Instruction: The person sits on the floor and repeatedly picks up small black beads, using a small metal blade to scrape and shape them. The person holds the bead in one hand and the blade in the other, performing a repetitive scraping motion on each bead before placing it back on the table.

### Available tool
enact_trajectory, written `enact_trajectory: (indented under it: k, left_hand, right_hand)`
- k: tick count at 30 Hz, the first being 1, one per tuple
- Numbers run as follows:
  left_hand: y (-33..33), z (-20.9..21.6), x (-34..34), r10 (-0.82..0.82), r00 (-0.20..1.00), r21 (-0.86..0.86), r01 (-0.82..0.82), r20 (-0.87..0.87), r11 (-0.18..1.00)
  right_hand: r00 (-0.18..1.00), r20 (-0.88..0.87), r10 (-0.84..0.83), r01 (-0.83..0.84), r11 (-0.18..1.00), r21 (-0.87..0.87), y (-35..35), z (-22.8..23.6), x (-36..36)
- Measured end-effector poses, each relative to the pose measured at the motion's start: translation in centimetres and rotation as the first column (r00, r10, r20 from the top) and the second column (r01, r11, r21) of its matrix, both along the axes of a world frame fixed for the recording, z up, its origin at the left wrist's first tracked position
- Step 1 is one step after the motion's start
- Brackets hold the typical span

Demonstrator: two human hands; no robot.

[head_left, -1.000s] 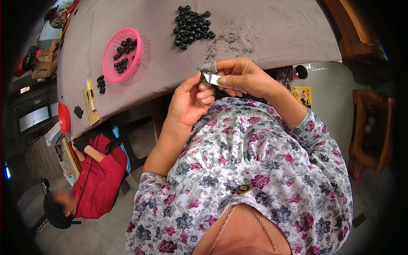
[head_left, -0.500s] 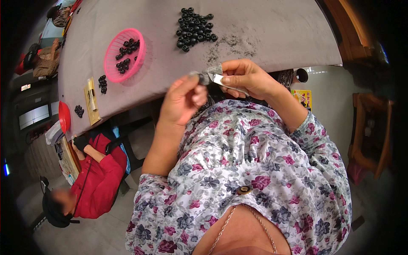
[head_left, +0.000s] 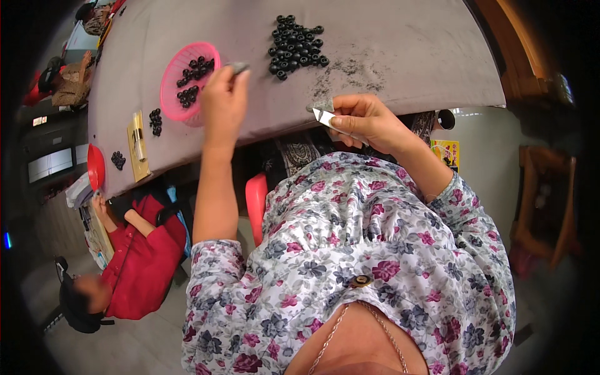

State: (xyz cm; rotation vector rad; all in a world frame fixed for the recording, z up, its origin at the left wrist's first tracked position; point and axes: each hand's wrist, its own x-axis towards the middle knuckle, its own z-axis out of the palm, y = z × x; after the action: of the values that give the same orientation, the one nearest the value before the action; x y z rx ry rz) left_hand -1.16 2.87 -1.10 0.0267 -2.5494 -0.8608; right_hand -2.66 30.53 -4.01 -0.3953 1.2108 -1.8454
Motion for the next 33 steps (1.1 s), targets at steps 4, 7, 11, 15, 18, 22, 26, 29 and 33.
enact_trajectory:
  k: [4,7,11,15,18,22,26,29,33]
  left_hand:
    - [2.4,-0.4,-1.1,-0.102,0.99,-0.02,0.104,0.102,0.994]
    - [2.0,-1.4,-1.9,-0.114,0.987,-0.069,0.123,0.117,0.99]
    - [2.0,-1.2,-1.8,-0.11,0.981,-0.127,0.131,0.162,0.983]
    - [2.0,-0.4,-1.7,-0.083,0.969,-0.227,0.137,0.233,0.964]
    - [1.7,-0.4,-1.8,-0.089,0.966,-0.297,0.161,0.242,0.941]
    - [1.2,-1.4,-0.7,-0.116,0.929,0.196,0.049,0.351,0.979]
    - [3.6,-1.5,2.6,-0.412,0.864,0.957,-0.265,0.29,0.119]
    - [6.5,-1.0,4.3,-0.466,0.847,0.926,-0.352,0.254,-0.134]
    - [7.9,-1.6,4.8,-0.51,0.81,0.884,-0.43,0.288,-0.184]
  right_hand:
    - [0.999,-0.021,0.037,-0.036,0.999,0.019,0.2,-0.4,-0.1]
    - [1.0,-0.009,0.016,-0.016,1.0,0.015,0.1,0.0,0.0]
    - [1.0,-0.015,0.016,-0.016,1.0,0.019,0.2,0.0,-0.2]
    - [1.0,-0.008,0.016,-0.016,1.0,0.008,0.1,-0.1,-0.1]
    - [0.998,-0.058,-0.012,0.014,1.0,0.026,0.0,-0.1,0.1]
    - [0.989,-0.141,-0.049,0.055,0.998,0.034,0.0,-0.2,0.2]
    - [0.971,-0.21,-0.112,0.107,0.994,-0.033,-0.3,0.4,0.6]
    - [0.957,-0.258,-0.131,0.118,0.991,-0.068,-0.4,0.3,1.0]
    - [0.956,-0.264,-0.129,0.13,0.991,-0.011,-0.3,0.8,1.3]
